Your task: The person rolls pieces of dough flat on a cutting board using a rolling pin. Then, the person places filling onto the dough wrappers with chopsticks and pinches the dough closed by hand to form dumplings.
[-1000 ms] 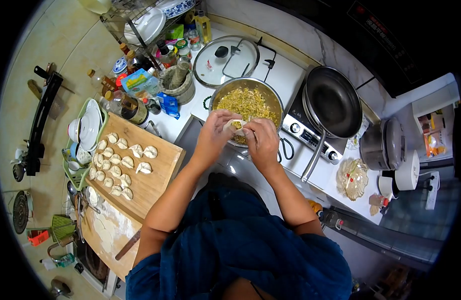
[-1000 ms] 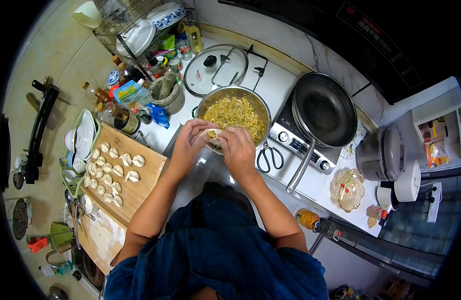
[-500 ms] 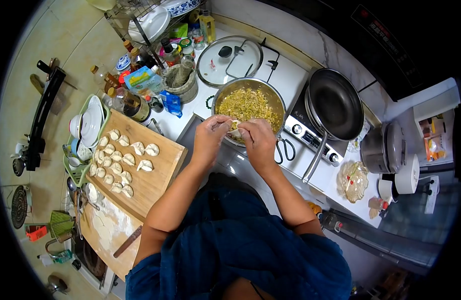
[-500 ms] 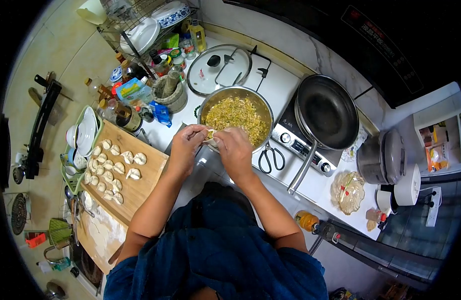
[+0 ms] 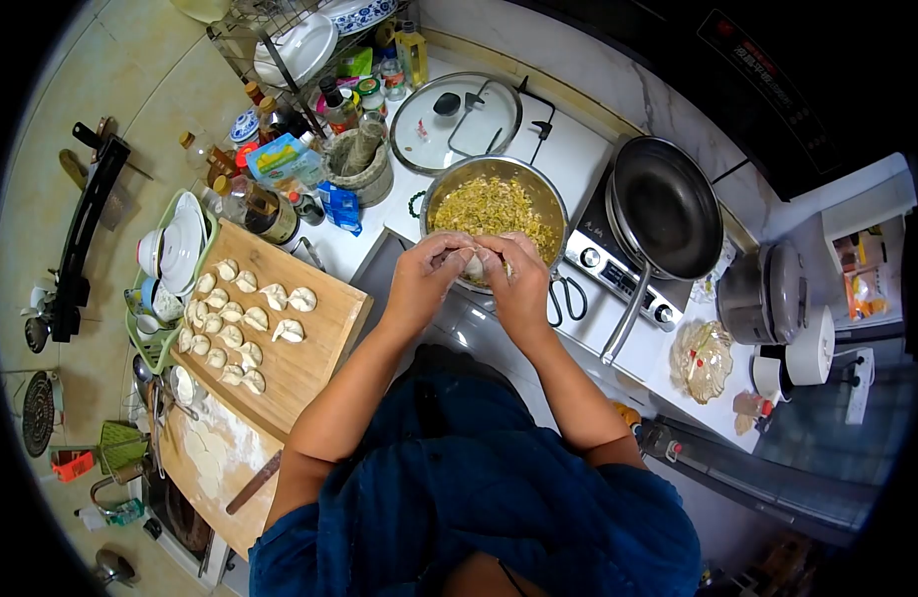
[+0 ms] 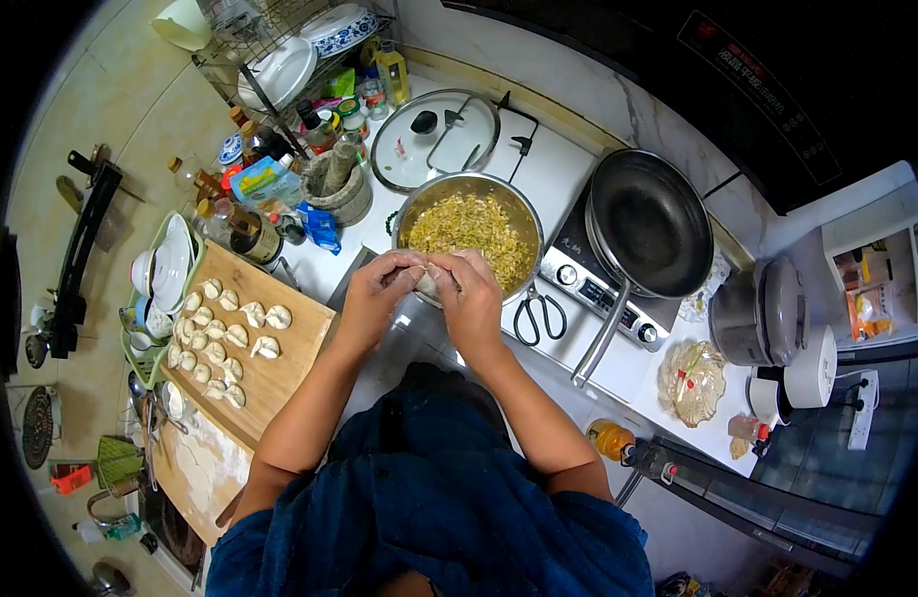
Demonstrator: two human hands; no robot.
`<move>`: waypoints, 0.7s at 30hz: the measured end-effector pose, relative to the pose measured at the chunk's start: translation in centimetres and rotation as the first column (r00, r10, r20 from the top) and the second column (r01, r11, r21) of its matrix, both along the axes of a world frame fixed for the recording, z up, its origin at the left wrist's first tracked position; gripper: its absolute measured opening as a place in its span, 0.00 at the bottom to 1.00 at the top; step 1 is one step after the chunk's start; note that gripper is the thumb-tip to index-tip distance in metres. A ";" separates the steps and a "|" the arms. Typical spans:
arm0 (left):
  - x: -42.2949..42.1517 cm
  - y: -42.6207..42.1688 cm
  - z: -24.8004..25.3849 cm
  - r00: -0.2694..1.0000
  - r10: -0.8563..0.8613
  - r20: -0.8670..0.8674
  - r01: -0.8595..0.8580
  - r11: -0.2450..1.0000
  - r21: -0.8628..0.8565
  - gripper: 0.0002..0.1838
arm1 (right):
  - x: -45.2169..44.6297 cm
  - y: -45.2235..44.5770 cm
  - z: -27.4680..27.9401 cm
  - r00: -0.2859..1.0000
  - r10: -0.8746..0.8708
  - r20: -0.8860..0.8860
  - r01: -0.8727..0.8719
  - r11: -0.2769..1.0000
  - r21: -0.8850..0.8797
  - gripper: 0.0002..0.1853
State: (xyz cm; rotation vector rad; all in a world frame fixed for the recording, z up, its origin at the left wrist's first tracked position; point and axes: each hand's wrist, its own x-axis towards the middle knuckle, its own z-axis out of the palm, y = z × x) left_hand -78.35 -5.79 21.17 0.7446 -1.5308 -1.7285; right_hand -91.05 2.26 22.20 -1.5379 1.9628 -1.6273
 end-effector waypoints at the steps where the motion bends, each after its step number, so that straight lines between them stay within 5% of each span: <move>1: 0.0 0.1 0.2 1.000 -0.003 -0.012 0.004 0.999 0.044 0.06 | 0.1 0.0 0.1 1.000 -0.003 0.010 0.003 1.000 0.014 0.06; 5: 0.0 0.1 0.1 0.998 0.010 -0.055 -0.003 0.992 0.128 0.07 | -0.1 0.0 0.0 0.985 -0.006 -0.174 0.003 1.000 -0.020 0.05; 18: 0.8 -0.8 1.5 0.982 -0.025 0.188 0.073 0.966 -0.249 0.08 | 0.1 -0.2 0.0 0.984 -0.017 -0.178 0.007 0.999 -0.052 0.05; 21: 0.8 -0.8 1.9 0.977 -0.037 0.211 0.076 0.981 -0.180 0.08 | 0.2 -0.3 0.0 0.984 0.012 -0.177 -0.022 0.998 -0.057 0.05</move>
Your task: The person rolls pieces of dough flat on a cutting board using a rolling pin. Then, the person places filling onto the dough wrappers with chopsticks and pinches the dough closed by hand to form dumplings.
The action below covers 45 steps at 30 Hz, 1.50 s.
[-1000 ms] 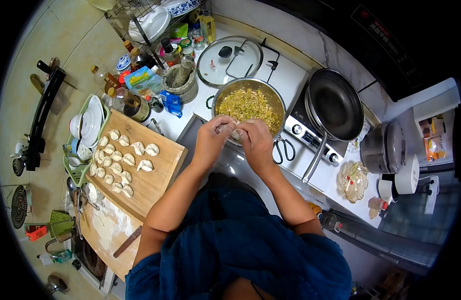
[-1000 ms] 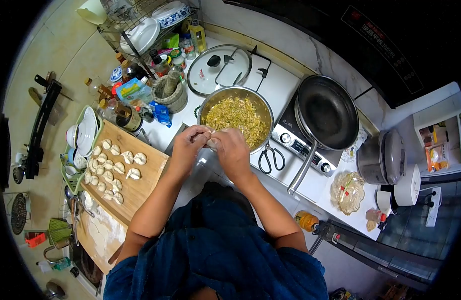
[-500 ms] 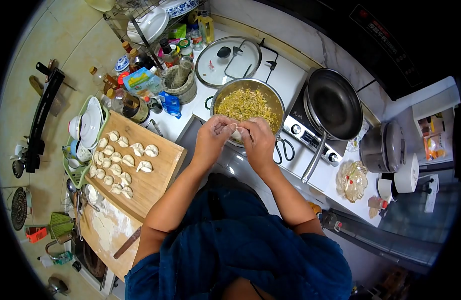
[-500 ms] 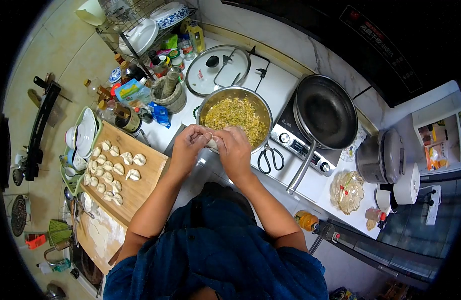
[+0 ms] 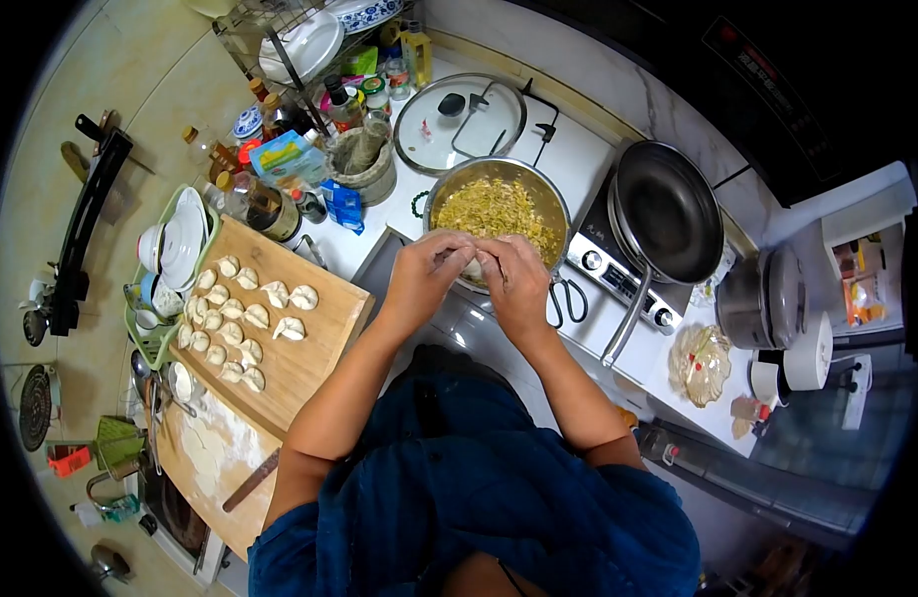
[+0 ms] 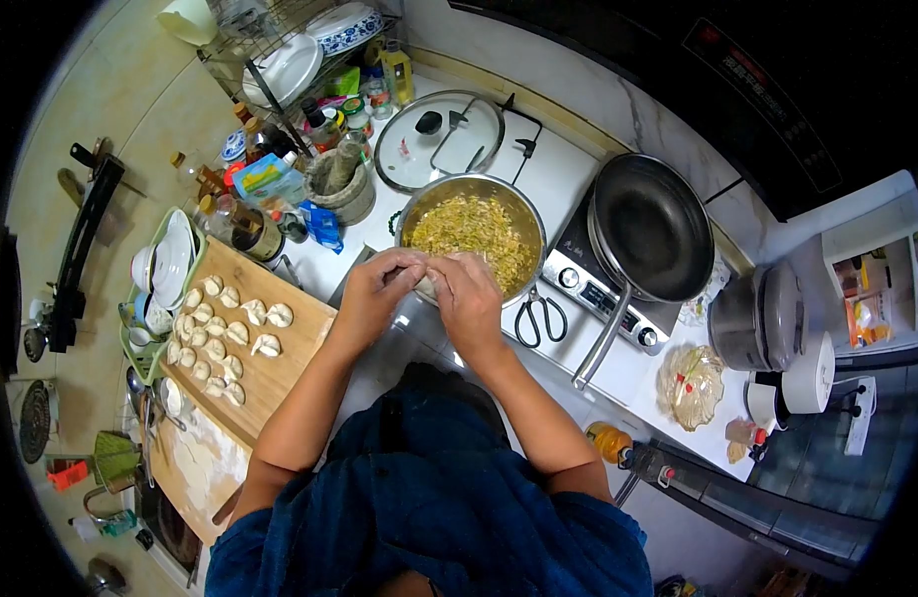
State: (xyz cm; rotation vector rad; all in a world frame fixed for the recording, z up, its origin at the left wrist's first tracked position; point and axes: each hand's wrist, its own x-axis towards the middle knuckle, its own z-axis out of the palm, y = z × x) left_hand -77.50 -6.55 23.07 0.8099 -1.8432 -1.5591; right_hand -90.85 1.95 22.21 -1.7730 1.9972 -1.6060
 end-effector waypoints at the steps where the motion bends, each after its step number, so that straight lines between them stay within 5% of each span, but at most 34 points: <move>1: -0.1 0.1 0.0 0.997 0.024 -0.080 -0.015 0.994 0.104 0.07 | -0.1 -0.1 0.2 1.000 0.007 0.008 -0.007 1.000 -0.007 0.05; 6: -0.3 0.5 -0.2 0.954 0.132 -0.269 0.016 0.873 0.487 0.10 | -0.4 -0.3 -0.1 0.999 -0.034 -0.022 0.034 0.999 -0.004 0.06; 21: -0.9 0.2 -1.7 0.971 0.188 -0.146 -0.111 0.900 0.421 0.07 | -0.2 0.0 -1.3 0.957 0.019 -0.288 -0.051 0.993 -0.102 0.09; 24: -1.2 0.6 -1.4 0.968 0.191 -0.164 -0.120 0.923 0.366 0.07 | -0.4 -0.1 -1.0 0.968 0.017 -0.251 -0.044 0.994 -0.100 0.08; 33: -0.6 0.4 -0.5 1.000 0.006 -0.026 -0.012 0.972 -0.235 0.12 | -0.1 0.0 -0.2 1.000 -0.016 -0.008 0.016 1.000 0.021 0.05; 39: -0.8 1.0 -1.7 0.916 0.126 -0.380 0.024 0.930 0.367 0.26 | -0.4 0.0 0.3 1.000 0.008 0.010 -0.008 1.000 -0.023 0.05; 45: -0.8 2.5 -1.7 0.955 0.020 -0.295 0.176 0.765 0.620 0.24 | -0.4 0.0 0.7 1.000 0.020 -0.008 -0.020 0.999 -0.040 0.07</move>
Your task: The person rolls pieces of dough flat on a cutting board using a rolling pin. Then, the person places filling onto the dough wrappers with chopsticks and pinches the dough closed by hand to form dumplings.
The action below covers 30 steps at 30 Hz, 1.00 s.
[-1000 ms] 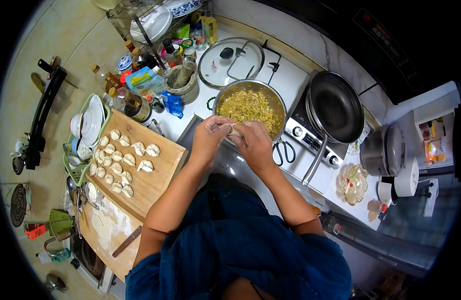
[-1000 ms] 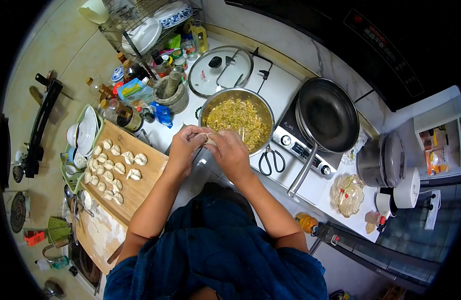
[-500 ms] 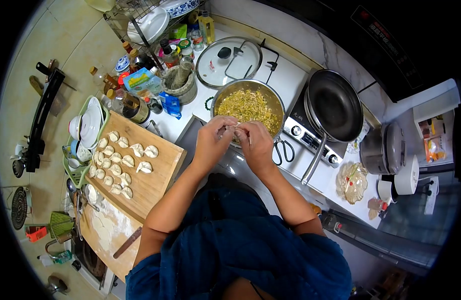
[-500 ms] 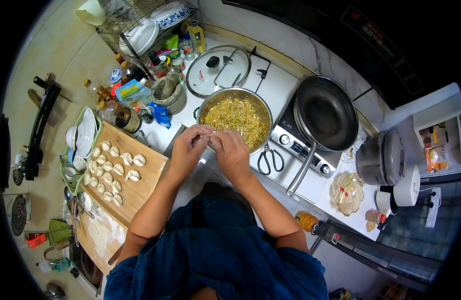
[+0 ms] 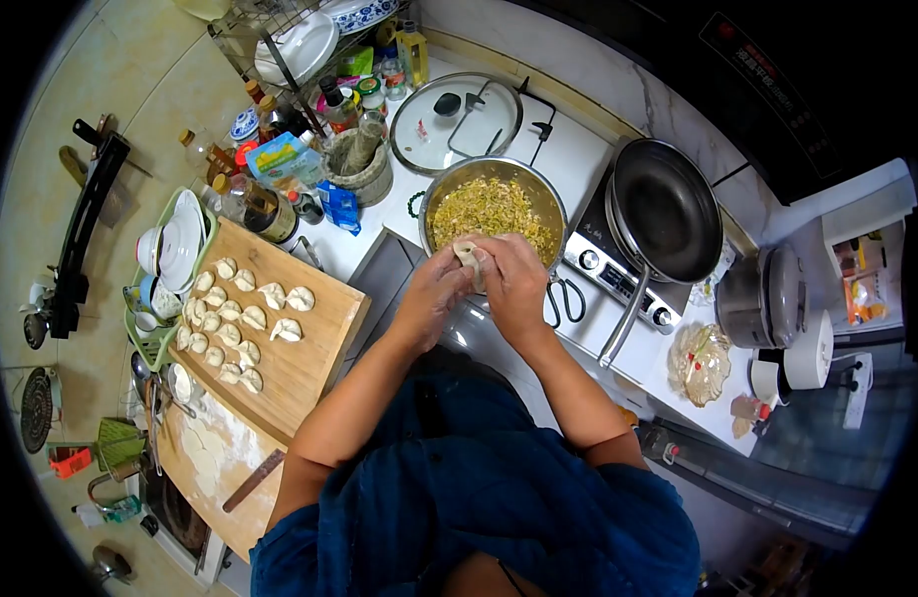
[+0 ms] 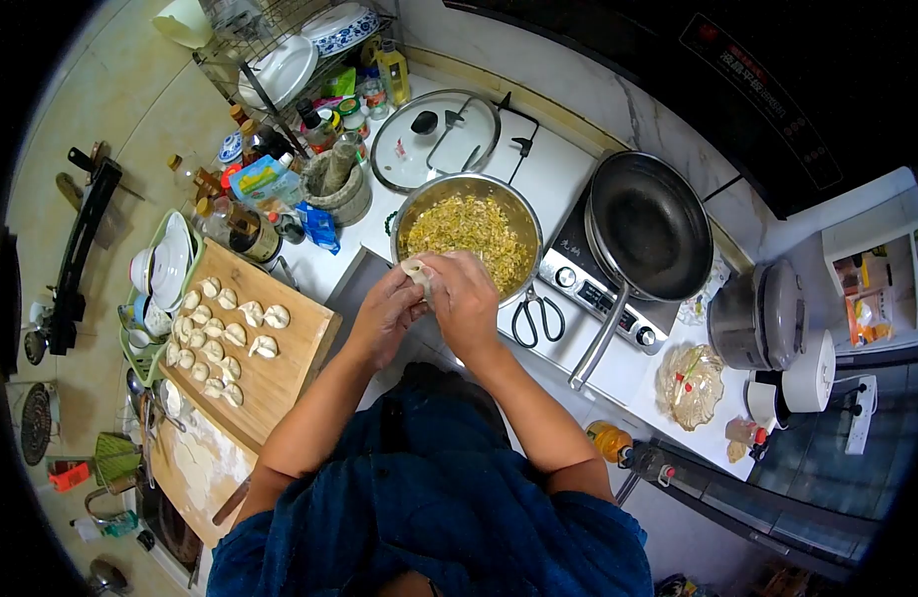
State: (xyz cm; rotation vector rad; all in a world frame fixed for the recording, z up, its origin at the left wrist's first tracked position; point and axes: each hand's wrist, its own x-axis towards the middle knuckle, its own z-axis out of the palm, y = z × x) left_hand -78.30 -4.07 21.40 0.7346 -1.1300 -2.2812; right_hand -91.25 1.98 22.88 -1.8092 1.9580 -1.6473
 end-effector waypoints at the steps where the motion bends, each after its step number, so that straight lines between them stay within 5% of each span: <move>1: 0.0 0.1 -0.1 1.000 0.012 0.002 -0.012 1.000 -0.006 0.23 | -0.2 0.0 -0.4 0.999 -0.009 -0.048 0.009 1.000 0.002 0.08; 8: 0.3 0.6 0.4 0.996 0.051 0.076 -0.039 0.987 -0.155 0.19 | -0.4 -0.2 -0.2 0.969 0.037 -0.243 -0.066 0.992 -0.111 0.10; 21: 1.3 1.2 1.1 0.978 0.094 0.184 -0.033 0.949 -0.313 0.16 | -0.3 -0.4 -0.2 0.973 0.137 -0.184 -0.154 0.985 -0.081 0.09; 30: 1.7 2.4 1.2 0.969 0.215 0.122 -0.180 0.953 -0.245 0.17 | 0.1 -0.4 -1.5 0.958 0.188 -0.218 -0.204 0.977 -0.055 0.13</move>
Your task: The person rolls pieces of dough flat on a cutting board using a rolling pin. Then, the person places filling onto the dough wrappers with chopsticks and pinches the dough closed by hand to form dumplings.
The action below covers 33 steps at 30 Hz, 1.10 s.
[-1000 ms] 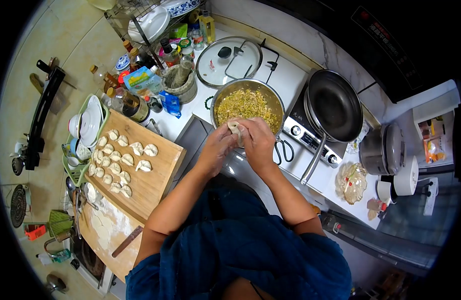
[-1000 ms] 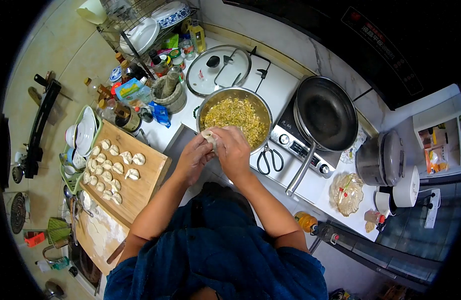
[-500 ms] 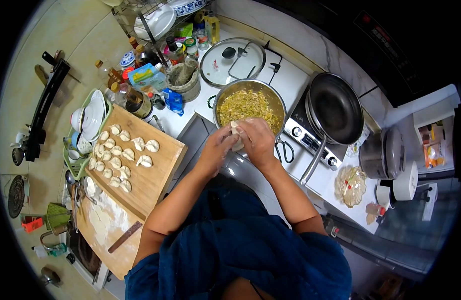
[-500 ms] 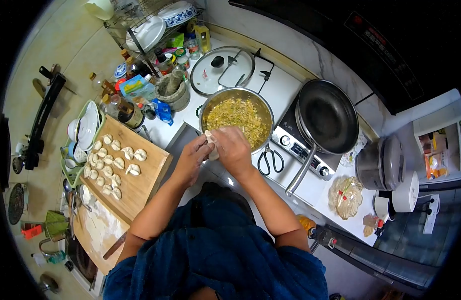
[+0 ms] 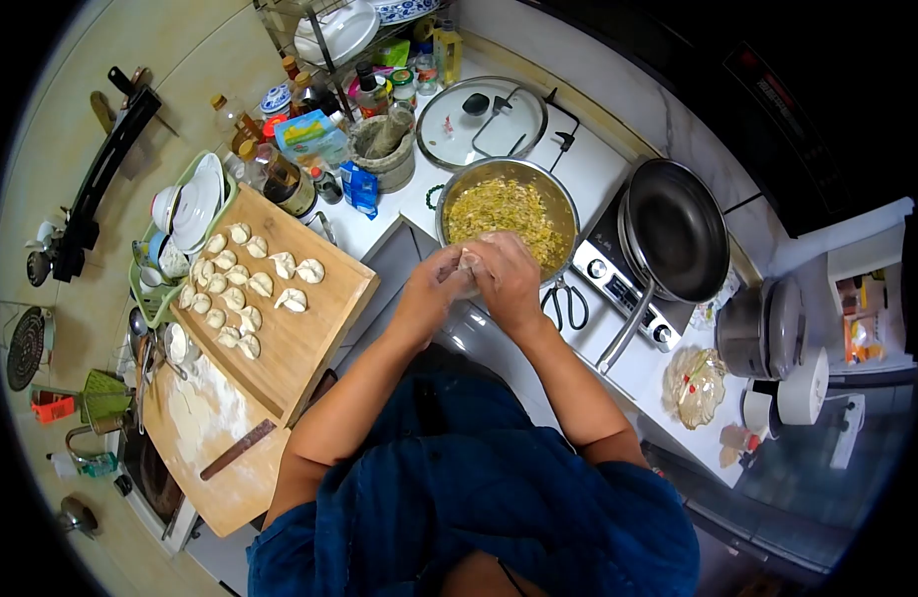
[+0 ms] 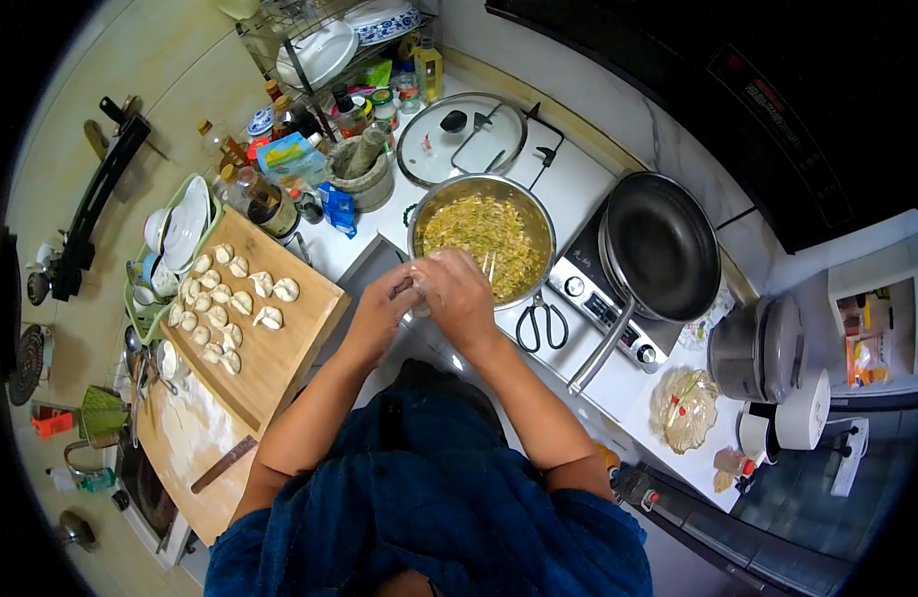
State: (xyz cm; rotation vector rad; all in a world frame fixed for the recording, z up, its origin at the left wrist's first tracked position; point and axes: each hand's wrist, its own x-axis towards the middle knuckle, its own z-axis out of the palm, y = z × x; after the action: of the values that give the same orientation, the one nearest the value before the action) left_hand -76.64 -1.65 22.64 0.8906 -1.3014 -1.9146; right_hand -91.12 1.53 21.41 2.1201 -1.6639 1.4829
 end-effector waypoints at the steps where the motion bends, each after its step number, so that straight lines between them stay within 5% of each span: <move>1: 0.2 -0.1 0.0 1.000 0.024 0.018 -0.025 0.999 0.042 0.18 | 0.2 0.0 0.8 1.000 -0.014 0.013 0.014 1.000 0.007 0.15; 3: 0.8 -0.4 -0.2 0.996 0.072 0.054 -0.079 0.989 0.126 0.20 | 0.7 0.2 1.5 0.992 -0.044 0.120 0.034 0.996 0.085 0.17; 9: 2.6 0.4 -1.2 0.919 0.325 -0.224 -0.249 0.917 0.311 0.20 | 3.0 1.3 0.3 0.903 -0.047 0.427 -0.093 0.949 0.301 0.14; 18: 6.6 1.8 -1.5 0.847 0.418 -0.329 -0.321 0.895 0.310 0.18 | 6.9 0.8 -0.2 0.878 0.070 0.473 -0.180 0.965 0.192 0.05; 30: 13.6 2.1 -0.6 0.859 0.511 -0.033 -0.506 0.857 0.096 0.07 | 13.4 -0.7 -0.5 0.940 0.300 0.164 -0.301 0.953 -0.021 0.10; 33: 16.8 2.1 -1.2 0.840 0.505 0.196 -0.427 0.840 -0.335 0.08 | 15.7 -1.3 -0.8 0.924 0.361 0.125 -0.366 0.930 0.020 0.15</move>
State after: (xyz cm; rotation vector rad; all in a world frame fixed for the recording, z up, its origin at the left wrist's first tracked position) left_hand -59.87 0.48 21.48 1.2289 -1.3141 -1.2179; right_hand -75.37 0.19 20.61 2.5190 -1.3973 1.7107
